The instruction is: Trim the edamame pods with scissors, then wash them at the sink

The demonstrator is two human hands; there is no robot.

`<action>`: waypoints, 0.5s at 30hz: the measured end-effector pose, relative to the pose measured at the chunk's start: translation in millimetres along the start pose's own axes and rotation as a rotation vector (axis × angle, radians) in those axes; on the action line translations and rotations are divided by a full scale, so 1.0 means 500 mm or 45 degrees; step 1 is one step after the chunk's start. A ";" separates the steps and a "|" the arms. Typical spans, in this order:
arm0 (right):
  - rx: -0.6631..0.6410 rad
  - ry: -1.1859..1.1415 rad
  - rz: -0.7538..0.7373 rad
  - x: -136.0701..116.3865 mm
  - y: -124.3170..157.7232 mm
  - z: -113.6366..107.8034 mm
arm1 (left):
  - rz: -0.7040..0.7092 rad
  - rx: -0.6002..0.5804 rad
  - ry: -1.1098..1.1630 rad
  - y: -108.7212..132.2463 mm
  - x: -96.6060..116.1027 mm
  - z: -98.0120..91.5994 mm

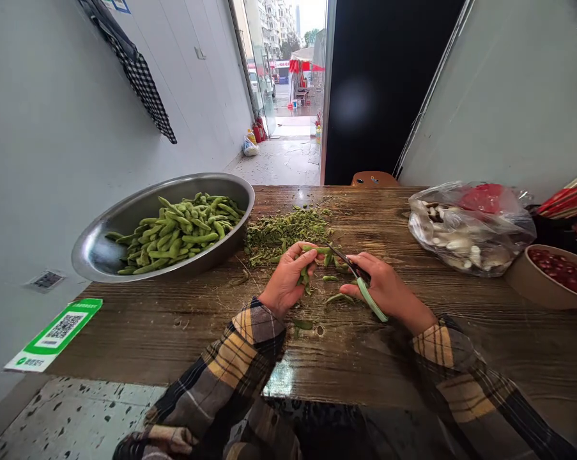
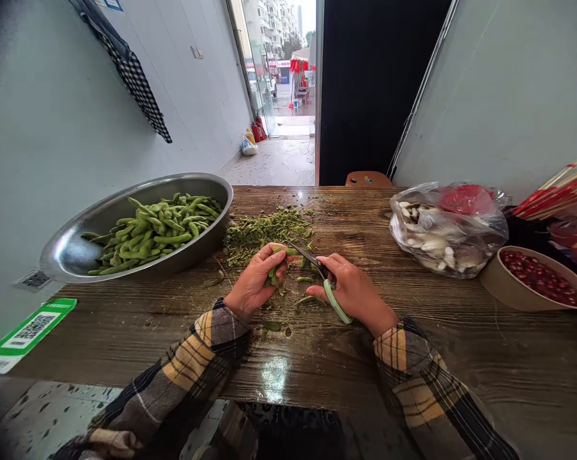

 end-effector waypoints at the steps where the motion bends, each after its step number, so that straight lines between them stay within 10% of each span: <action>1: 0.013 -0.021 -0.003 -0.003 -0.001 -0.002 | -0.003 -0.010 -0.014 0.000 -0.003 0.002; 15: 0.066 -0.064 -0.052 -0.017 -0.005 -0.009 | -0.035 -0.063 -0.010 0.007 -0.018 0.024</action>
Point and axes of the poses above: each hand's wrist, its own y-axis away from the middle knuckle, its own z-axis out of the palm, x = y × z, the point moved 9 cm from there along -y, towards the middle knuckle, and after that the axes turned 11 degrees about -z, right-handed, at the moved point
